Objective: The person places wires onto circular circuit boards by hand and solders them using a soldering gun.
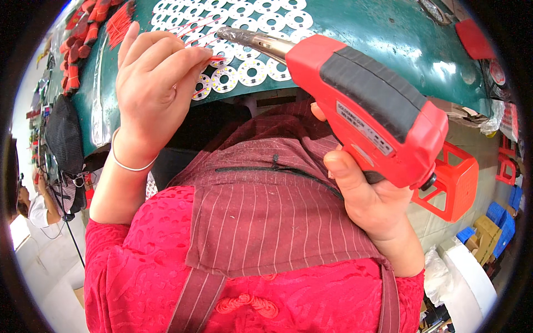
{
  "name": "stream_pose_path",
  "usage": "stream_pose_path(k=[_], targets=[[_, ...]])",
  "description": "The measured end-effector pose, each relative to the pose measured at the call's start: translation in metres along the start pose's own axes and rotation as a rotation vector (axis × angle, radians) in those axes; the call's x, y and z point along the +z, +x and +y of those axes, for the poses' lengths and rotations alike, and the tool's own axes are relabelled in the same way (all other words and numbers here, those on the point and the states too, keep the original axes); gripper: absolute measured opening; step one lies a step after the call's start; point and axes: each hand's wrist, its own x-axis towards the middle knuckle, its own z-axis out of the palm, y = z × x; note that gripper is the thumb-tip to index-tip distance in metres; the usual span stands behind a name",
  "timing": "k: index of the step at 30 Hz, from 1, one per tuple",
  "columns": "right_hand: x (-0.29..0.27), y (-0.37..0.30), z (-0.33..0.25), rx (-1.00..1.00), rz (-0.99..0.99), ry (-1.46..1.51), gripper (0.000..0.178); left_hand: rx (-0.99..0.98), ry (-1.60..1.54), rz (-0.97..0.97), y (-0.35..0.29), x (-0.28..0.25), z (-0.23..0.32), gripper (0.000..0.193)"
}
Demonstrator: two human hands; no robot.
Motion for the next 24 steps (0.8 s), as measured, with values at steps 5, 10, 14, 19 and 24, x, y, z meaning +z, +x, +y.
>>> stream_pose_path(k=[5,10,14,19,24], targets=[[-0.0008,-0.0031,0.0011,0.007,-0.005,-0.019,0.06,-0.024,-0.031,-0.001,-0.0029,0.0059,-0.0041,0.016],[-0.0012,-0.0032,0.0003,0.002,-0.019,-0.049,0.06,-0.041,-0.071,-0.016,-0.0041,0.0054,-0.006,0.016],[-0.0021,-0.0035,0.0018,-0.013,-0.027,-0.05,0.06,-0.039,-0.09,-0.005,-0.0035,0.0061,-0.0056,0.015],[-0.0017,-0.0035,0.0007,-0.026,-0.033,-0.042,0.06,-0.06,-0.085,-0.039,-0.0031,0.0064,-0.0053,0.013],[-0.0001,-0.0037,-0.0005,-0.027,-0.035,-0.042,0.059,-0.047,-0.085,-0.04,-0.0033,0.0071,-0.0052,0.012]])
